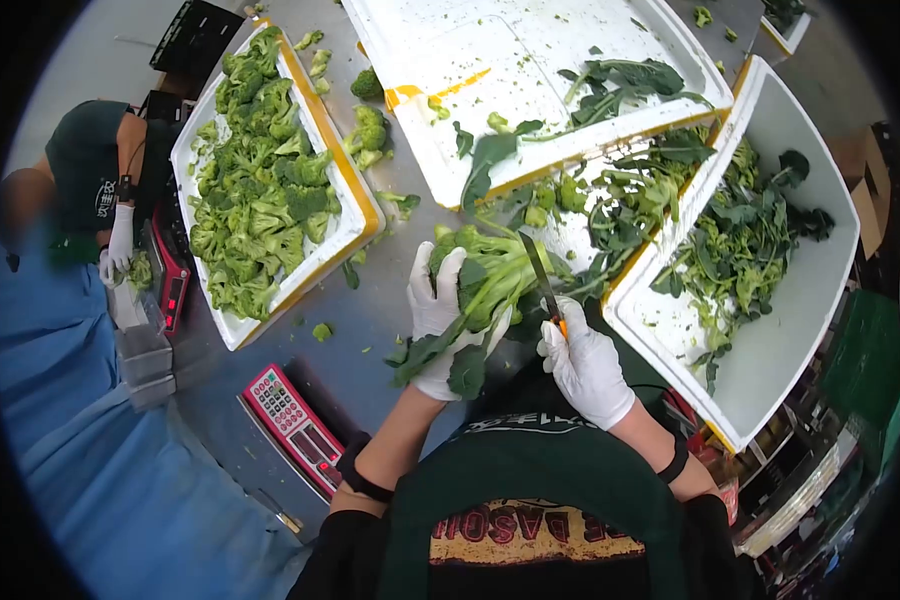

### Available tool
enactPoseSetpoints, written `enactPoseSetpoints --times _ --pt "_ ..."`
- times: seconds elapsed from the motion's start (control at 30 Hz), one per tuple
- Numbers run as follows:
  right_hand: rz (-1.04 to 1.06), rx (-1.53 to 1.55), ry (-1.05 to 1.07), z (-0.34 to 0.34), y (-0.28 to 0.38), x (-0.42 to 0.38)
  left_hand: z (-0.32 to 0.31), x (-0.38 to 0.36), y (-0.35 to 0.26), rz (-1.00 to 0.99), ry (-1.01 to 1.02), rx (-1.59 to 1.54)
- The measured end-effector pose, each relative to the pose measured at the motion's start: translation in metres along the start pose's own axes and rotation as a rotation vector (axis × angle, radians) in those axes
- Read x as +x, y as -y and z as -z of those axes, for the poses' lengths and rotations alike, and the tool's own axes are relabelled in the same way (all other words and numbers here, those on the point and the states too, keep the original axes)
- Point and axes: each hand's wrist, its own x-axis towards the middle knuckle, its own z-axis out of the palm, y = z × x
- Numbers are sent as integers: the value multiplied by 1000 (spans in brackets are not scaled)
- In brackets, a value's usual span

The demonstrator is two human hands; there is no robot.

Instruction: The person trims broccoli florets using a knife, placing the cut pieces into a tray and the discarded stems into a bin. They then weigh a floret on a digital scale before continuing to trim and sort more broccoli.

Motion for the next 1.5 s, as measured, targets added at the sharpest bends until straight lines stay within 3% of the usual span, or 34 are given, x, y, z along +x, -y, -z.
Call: enactPoseSetpoints --times 0.2,0.37,0.67,1.0,1.13,1.17,1.2,1.37,1.5 --pt "66 -241 -123 -16 14 1 -11 -3 12 -121 -75 -60" --pt "36 -384 -141 -25 12 12 -21 0 19 -95 -33 -198" --pt "-194 -346 122 -17 0 21 -25 9 21 -112 30 -236" --pt "-217 -515 207 -40 -18 46 -29 9 12 -157 -21 -163" --pt "-207 -560 253 -34 -13 44 -24 2 41 23 -70 -418" --pt "-207 -562 252 -32 -11 41 -16 -2 44 419 19 -1011" --pt "-207 -564 252 -31 -10 37 -6 -6 49 688 -94 -1295" --pt "-248 -614 254 -37 -13 37 32 -23 93 706 -220 -1581" --pt "-154 -668 207 -37 -17 37 33 -26 91 607 -198 -1136"
